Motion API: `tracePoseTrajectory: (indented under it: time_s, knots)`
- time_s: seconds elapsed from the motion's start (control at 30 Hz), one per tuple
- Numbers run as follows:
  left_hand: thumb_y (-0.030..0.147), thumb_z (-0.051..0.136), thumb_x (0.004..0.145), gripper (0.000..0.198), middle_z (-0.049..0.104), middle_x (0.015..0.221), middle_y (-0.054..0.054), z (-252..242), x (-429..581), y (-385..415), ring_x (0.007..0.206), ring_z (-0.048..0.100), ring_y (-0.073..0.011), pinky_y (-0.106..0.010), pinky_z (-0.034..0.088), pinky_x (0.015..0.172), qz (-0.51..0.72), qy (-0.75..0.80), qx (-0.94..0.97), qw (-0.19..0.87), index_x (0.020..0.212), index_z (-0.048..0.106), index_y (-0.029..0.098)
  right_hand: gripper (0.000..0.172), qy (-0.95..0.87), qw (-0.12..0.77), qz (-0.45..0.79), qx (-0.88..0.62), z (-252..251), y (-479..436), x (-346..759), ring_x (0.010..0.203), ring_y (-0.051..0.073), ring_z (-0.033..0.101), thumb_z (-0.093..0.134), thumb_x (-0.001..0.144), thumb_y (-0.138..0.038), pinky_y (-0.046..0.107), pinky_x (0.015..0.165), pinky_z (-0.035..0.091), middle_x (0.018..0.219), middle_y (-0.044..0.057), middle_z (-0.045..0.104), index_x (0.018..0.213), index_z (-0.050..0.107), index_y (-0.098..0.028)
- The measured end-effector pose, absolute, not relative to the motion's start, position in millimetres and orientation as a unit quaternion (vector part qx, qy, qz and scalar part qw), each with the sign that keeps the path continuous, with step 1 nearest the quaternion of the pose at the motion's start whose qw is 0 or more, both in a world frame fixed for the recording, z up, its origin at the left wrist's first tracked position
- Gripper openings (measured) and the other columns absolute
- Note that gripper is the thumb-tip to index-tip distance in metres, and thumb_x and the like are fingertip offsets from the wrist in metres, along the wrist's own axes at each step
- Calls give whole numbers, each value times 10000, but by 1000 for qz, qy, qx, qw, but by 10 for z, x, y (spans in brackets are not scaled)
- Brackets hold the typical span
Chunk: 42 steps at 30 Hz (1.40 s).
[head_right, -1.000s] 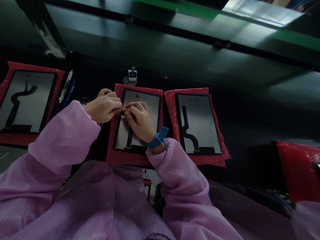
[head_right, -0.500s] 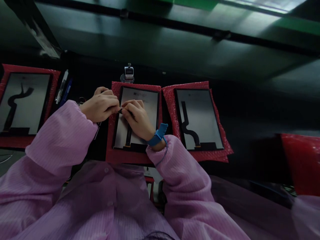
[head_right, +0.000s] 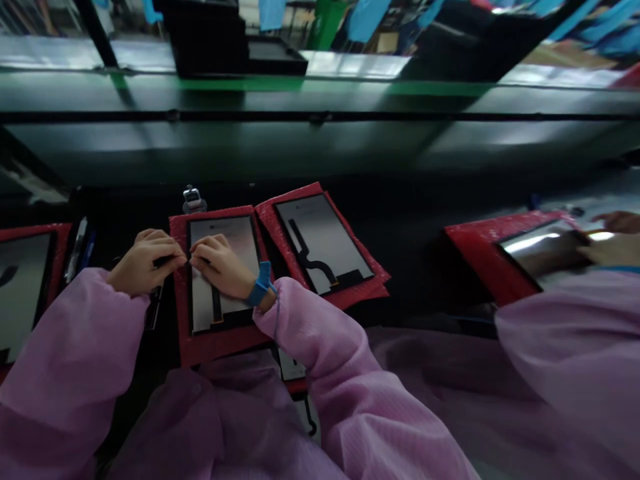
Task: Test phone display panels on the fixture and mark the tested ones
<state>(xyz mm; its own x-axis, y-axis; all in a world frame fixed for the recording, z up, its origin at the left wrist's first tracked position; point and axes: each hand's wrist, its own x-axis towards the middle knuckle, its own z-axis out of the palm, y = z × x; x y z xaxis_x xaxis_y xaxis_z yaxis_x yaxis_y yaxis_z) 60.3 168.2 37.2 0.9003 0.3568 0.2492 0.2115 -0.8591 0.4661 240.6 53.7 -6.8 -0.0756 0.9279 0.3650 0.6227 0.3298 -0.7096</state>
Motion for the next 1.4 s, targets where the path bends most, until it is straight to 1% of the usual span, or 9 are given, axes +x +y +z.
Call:
tracePoseTrajectory:
  time_s: [0.2,0.37,0.67,0.77,0.87,0.97,1.03,1.2,1.4]
  knots:
    - [393,527,887,289,679,705,-2,398,598,1691,751,586,-194,-406,418,905,196,173,951,164,661,606,230,158,-726,397,193,-528,5,583,2394,1155,205,524,508,1042,-318,406,1098,422,1203,73,660,939,592,-231]
    - [442,534,901,302,714,741,-5,417,572,1716,767,609,-203,-402,449,904,190,186,950,162,696,641,248,142,-740,402,165,-514,-11,636,2384,1137,185,542,513,1043,-313,384,1113,421,1178,70,668,979,599,-220]
    - [426,556,889,274,713,732,-10,399,576,1800,749,634,-217,-424,482,911,194,194,954,124,704,670,258,262,-732,411,139,-526,-27,715,2358,1084,231,620,466,1047,-397,404,1075,467,1082,54,694,908,632,-248]
    - [449,559,924,262,747,904,-44,471,464,1698,887,677,-257,-459,478,965,241,230,937,107,861,725,256,240,-718,406,166,-540,-15,727,2362,1056,239,617,506,1031,-393,399,1062,451,1050,60,692,892,634,-247]
    - [419,524,981,276,715,1120,-95,520,187,1409,1098,652,-286,-474,475,1035,364,315,873,78,1045,708,224,304,-693,418,189,-556,-5,683,2372,1088,224,580,407,1068,-406,400,1080,412,1085,77,670,987,632,-218]
    - [363,508,1003,233,684,1126,-117,419,-127,1001,1133,632,-283,-486,478,1057,414,400,817,36,1054,666,199,384,-653,460,195,-569,-34,625,2406,1136,216,551,282,1092,-416,423,1093,379,1137,95,643,1100,599,-199]
    - [354,513,994,219,665,1148,-134,255,-277,739,1152,625,-295,-509,476,1065,376,443,814,1,1067,645,196,397,-618,487,189,-587,-74,596,2440,1114,220,558,257,1090,-439,427,1062,393,1125,91,640,1098,583,-213]
    - [355,538,989,305,535,1393,-236,-133,-348,317,1334,511,-374,-582,427,1115,272,484,830,-57,1198,633,154,444,-563,533,157,-612,-151,525,2522,1029,241,576,246,1071,-523,457,997,424,1053,90,643,1027,583,-238]
    - [343,536,989,321,466,1534,-161,-134,-276,198,1433,413,-379,-594,358,1181,196,463,864,-31,1259,678,243,485,-548,529,152,-630,-166,471,2541,999,263,572,278,1052,-587,504,971,441,1033,111,641,993,596,-225]
